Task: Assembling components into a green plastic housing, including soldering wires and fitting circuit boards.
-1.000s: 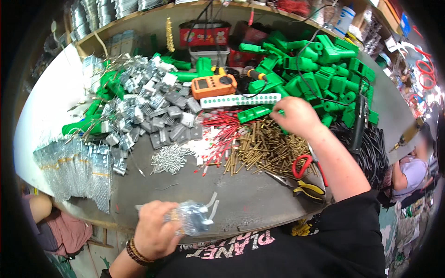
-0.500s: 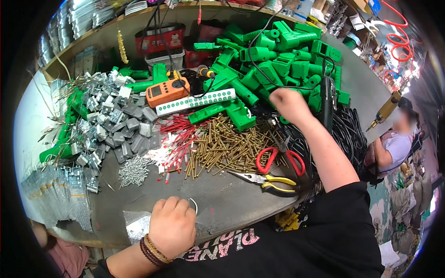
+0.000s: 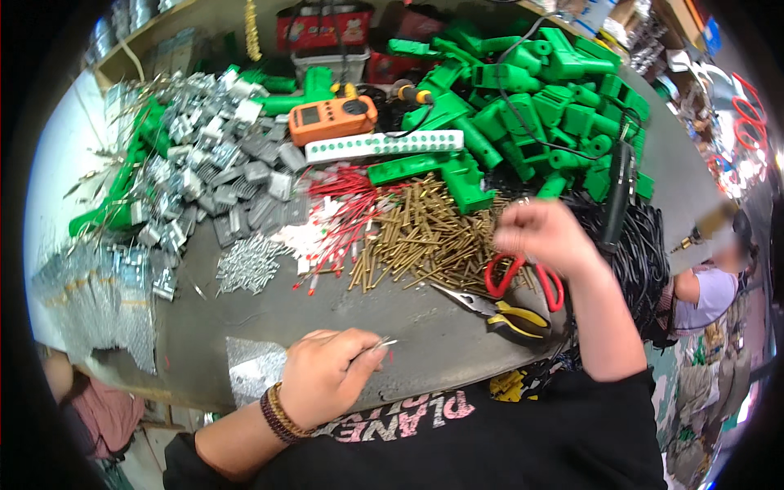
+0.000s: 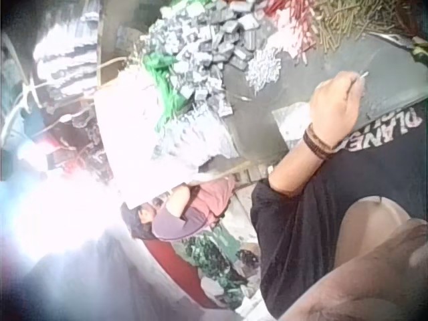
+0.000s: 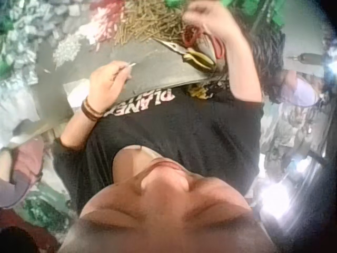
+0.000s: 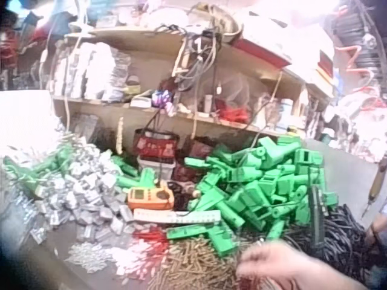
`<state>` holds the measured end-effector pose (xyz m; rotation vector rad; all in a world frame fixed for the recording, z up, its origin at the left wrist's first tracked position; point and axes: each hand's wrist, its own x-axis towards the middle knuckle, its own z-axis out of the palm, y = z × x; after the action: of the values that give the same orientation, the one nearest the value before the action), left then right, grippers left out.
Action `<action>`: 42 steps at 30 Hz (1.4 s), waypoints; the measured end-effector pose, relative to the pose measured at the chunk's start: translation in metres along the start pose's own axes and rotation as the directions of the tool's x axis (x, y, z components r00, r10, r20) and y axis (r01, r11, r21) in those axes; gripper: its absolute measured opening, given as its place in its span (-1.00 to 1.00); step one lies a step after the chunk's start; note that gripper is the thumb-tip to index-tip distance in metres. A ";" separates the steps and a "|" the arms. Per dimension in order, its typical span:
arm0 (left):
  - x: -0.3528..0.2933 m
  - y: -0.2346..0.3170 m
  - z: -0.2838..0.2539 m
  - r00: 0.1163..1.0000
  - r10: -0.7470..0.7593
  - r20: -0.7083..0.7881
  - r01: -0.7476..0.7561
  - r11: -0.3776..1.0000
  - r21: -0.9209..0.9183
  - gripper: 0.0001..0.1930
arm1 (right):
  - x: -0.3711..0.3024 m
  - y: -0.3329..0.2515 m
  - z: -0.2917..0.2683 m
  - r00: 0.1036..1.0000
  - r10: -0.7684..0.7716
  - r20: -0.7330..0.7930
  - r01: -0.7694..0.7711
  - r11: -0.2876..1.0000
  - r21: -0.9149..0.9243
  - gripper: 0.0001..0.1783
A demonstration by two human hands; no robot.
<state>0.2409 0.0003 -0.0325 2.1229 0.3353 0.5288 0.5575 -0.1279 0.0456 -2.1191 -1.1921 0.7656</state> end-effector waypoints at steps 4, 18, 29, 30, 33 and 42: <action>0.004 0.000 0.004 0.998 0.059 0.026 -0.061 0.996 0.068 -0.94 | -0.061 -0.019 0.106 0.846 -0.528 0.076 0.528 0.849 0.018 -0.73; -0.021 0.009 -0.011 0.989 0.146 -0.004 -0.138 0.943 0.304 -0.36 | -0.068 -0.020 0.163 0.654 -0.757 -0.016 0.700 0.612 -0.368 -0.61; -0.016 -0.006 -0.021 0.957 0.253 0.143 -0.282 0.925 0.255 -0.48 | -0.066 -0.020 0.132 0.801 -0.553 0.231 0.573 0.594 -0.565 -0.71; -0.015 -0.007 -0.021 0.957 0.260 0.128 -0.286 0.919 0.271 -0.49 | -0.064 -0.026 0.111 0.861 -0.441 0.254 0.495 0.609 -0.620 -0.75; -0.015 0.000 -0.022 0.961 0.238 0.139 -0.271 0.909 0.317 -0.46 | -0.030 -0.010 0.038 0.989 -0.148 0.020 0.088 0.469 -0.879 -0.80; -0.020 -0.005 -0.019 0.959 0.246 0.141 -0.278 0.910 0.309 -0.41 | 0.003 0.060 -0.086 0.869 -0.464 -0.171 0.170 0.606 -0.777 -0.61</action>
<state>0.2141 0.0080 -0.0317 2.5279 0.0815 0.5484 0.6530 -0.1687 0.0583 -2.3738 -1.8081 -0.3802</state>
